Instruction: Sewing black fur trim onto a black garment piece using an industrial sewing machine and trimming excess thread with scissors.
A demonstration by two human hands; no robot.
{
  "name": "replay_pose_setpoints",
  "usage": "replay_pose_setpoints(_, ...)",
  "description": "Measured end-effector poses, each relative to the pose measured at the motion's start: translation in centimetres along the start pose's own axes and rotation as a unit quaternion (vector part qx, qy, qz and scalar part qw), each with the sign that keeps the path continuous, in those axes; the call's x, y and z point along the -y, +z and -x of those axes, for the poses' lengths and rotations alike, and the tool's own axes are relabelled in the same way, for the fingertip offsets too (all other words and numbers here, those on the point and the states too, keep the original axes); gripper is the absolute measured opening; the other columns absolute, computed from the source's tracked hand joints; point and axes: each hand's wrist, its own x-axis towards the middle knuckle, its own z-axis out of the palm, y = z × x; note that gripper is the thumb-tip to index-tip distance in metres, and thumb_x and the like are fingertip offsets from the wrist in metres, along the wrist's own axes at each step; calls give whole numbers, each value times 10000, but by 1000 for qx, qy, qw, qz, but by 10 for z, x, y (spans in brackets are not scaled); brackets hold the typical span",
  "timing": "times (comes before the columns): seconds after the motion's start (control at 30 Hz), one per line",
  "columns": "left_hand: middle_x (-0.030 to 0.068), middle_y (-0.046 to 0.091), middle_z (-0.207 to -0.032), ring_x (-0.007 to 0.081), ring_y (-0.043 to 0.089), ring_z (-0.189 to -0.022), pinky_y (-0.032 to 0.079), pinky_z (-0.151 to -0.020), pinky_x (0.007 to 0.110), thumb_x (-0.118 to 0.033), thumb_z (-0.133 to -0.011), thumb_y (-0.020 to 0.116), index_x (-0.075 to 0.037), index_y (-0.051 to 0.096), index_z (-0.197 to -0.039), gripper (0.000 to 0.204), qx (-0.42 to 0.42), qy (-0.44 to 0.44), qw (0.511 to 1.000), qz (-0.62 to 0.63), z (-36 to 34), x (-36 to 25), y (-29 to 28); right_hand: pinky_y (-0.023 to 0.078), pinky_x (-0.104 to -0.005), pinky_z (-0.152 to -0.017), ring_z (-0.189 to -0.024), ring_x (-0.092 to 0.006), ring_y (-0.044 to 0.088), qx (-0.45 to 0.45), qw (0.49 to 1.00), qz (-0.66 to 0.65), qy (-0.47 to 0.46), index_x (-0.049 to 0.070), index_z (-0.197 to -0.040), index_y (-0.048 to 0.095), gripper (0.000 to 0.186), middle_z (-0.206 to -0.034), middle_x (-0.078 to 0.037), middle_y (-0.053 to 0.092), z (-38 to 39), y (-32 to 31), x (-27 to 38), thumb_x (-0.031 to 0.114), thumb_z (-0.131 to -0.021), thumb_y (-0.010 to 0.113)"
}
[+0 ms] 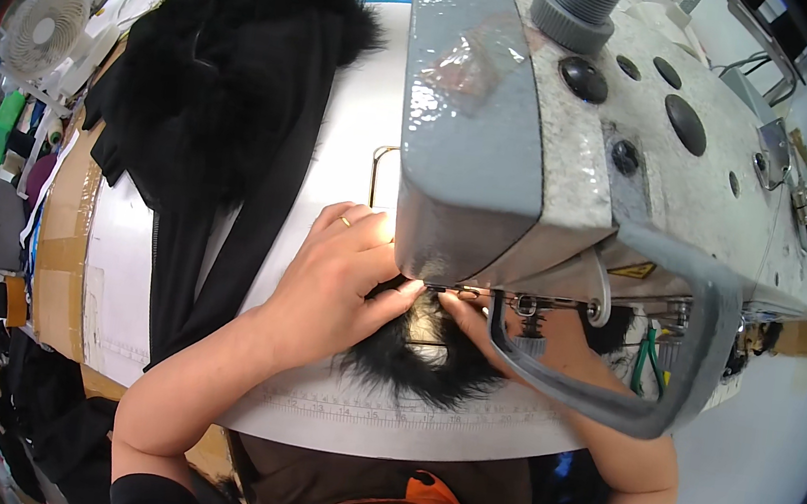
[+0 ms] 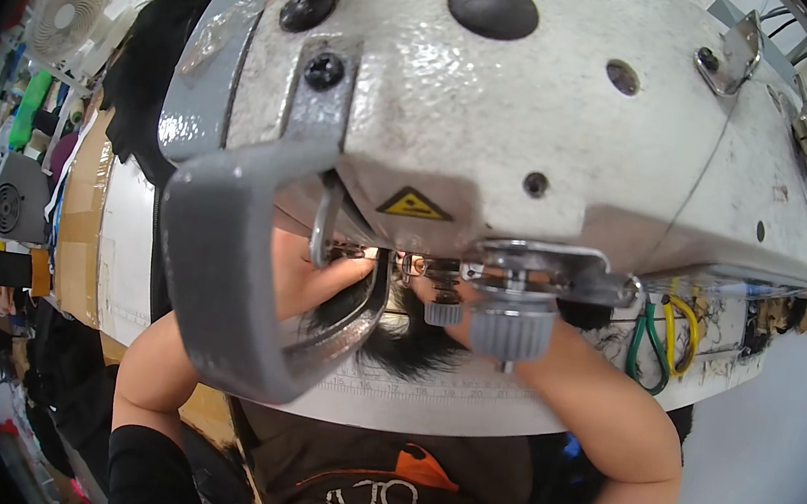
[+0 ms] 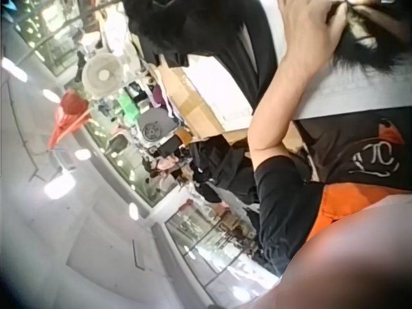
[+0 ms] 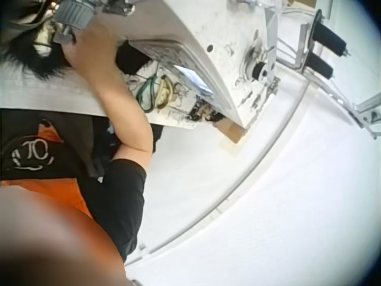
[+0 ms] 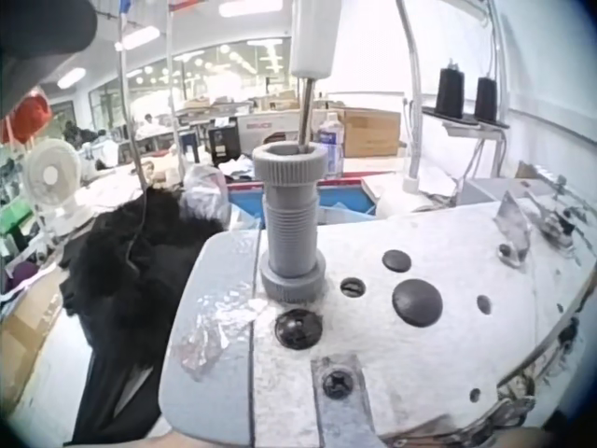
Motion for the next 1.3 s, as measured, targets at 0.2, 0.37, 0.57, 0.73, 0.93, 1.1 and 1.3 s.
replay_pose_setpoints(0.2,102,616,-975,317,596,-1003,419,-1046,474,-135,-836,802,-42,697,-910,159,-35,30,998,-37,-6,-12,-1,469,-346,-1160,-1351,-248,549,-6,996,-82,20,-12,-1475,419,487,-1492,-162,524,8,10,-30,336,-1138,364)
replay_pose_setpoints(0.37,99,564,-890,303,578,-943,427,-1024,469,-148,-818,826,-44,615,-766,240,-31,11,999,-24,-2,-7,1,454,-348,-1185,-1369,-242,532,-5,995,-99,6,-12,-1500,389,507,-1522,-158,501,2,27,-53,346,-1144,335)
replay_pose_setpoints(0.57,92,565,-903,296,574,-940,430,-1008,468,-136,-826,815,-50,613,-794,222,-42,62,997,19,1,14,17,469,-356,-1159,-1335,-242,551,-27,996,-79,-18,-6,-1476,419,482,-1482,-153,526,0,28,-60,325,-1130,367)
replay_pose_setpoints(0.73,100,566,-952,307,572,-959,424,-1022,479,-87,-818,782,-46,586,-821,200,-26,48,998,-5,0,17,21,482,-362,-1137,-1307,-242,567,-47,996,-68,-37,-1,-1457,443,461,-1450,-150,547,0,32,-72,308,-1118,394)
replay_pose_setpoints(0.93,103,571,-967,324,577,-980,419,-1035,484,-55,-783,763,-49,566,-815,200,-55,65,996,-14,-5,22,24,498,-370,-1110,-1274,-242,587,-70,994,-52,-61,5,-1433,472,436,-1410,-145,571,-6,34,-83,287,-1104,426)
replay_pose_setpoints(1.1,91,572,-971,328,560,-998,411,-1041,479,-70,-755,787,-58,563,-815,232,-49,48,998,15,-7,21,20,510,-376,-1088,-1246,-242,602,-89,992,-43,-76,11,-1414,497,416,-1378,-141,592,-4,38,-94,270,-1092,452)
replay_pose_setpoints(1.3,84,586,-1002,327,547,-1043,397,-1053,475,-59,-736,783,-51,581,-828,221,-34,40,998,35,-2,35,28,526,-384,-1062,-1212,-242,622,-114,987,-35,-103,17,-1390,526,392,-1338,-137,617,-8,42,-100,249,-1077,484)
